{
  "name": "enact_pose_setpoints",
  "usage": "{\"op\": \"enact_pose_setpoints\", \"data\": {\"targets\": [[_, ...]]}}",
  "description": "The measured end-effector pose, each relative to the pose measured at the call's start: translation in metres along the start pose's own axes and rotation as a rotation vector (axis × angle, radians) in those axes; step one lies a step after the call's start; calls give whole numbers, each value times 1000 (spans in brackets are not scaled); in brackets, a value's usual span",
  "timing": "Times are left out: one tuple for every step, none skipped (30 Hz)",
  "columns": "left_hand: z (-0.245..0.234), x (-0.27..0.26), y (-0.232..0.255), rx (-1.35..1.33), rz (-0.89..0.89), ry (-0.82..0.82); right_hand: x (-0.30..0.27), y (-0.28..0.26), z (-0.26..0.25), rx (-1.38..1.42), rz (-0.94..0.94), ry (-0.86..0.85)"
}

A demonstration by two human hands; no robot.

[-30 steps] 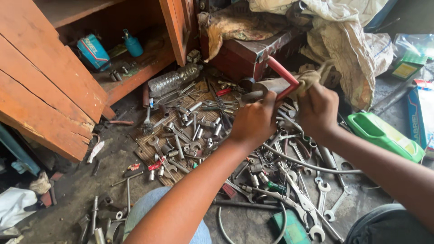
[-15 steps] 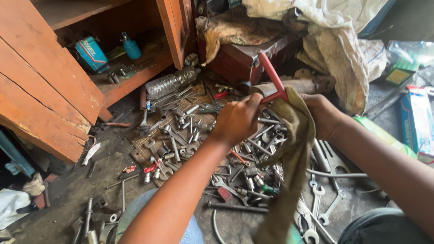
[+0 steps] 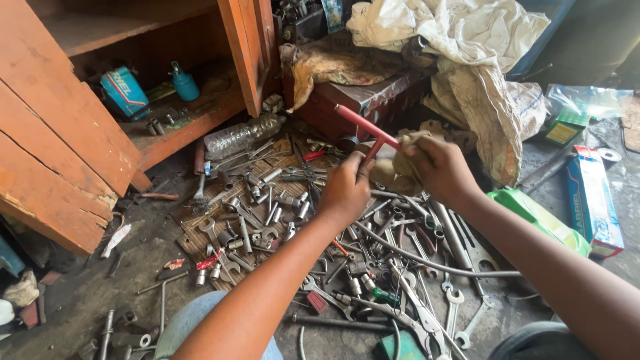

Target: The person wipes a metal T-handle tool and a curved metal rod with a cloth. They handle the tools one at a time, wiping them thoroughly before placing them back on the floor among other scattered tools.

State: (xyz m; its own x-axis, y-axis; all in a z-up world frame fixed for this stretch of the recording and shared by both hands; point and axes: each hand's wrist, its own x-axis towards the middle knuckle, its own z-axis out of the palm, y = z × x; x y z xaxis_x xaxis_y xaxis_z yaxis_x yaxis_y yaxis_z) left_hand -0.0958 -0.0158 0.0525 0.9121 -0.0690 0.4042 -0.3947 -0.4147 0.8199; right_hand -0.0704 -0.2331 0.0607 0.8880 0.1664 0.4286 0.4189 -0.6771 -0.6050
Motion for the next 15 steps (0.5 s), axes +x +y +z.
{"op": "enact_pose_setpoints", "data": {"targets": [[0, 1, -2, -4, -31, 0, -1, -3, -1, 104, 81, -12], [0, 2, -6, -17, -26, 9, -1, -5, -1, 209, 163, -29], [-1, 3, -12, -30, -20, 19, -1, -6, -3, 355, 295, -28], [1, 4, -18, -44, -16, 26, -2, -4, -7, 500, 429, -27], [2, 7, -24, -63, -15, 56, -2, -2, -10, 644, 565, -25], [5, 9, -29, -82, -13, 83, -3, 1, -10, 766, 583, -27], [7, 12, -34, -102, -11, 109, -3, 5, -10, 887, 599, -30], [9, 14, -38, -175, -91, 85, -4, 9, -9, 1010, 613, -29], [11, 15, -43, -248, -171, 60, -4, 14, -8, 1042, 608, -72], [13, 17, -46, -321, -250, 34, -5, 18, -7, 1073, 602, -114], [16, 19, -49, -483, -280, 18, -6, 21, -6, 1104, 594, -157], [18, 21, -50, -644, -307, 4, -6, 22, -4, 1123, 599, -166], [19, 23, -50, -805, -333, -12, -8, 21, -1, 1141, 604, -175], [18, 23, -49, -836, -415, -44, -9, 19, 1, 1160, 610, -186], [15, 22, -46, -866, -496, -77, -8, 15, 2, 1179, 616, -180]]}}
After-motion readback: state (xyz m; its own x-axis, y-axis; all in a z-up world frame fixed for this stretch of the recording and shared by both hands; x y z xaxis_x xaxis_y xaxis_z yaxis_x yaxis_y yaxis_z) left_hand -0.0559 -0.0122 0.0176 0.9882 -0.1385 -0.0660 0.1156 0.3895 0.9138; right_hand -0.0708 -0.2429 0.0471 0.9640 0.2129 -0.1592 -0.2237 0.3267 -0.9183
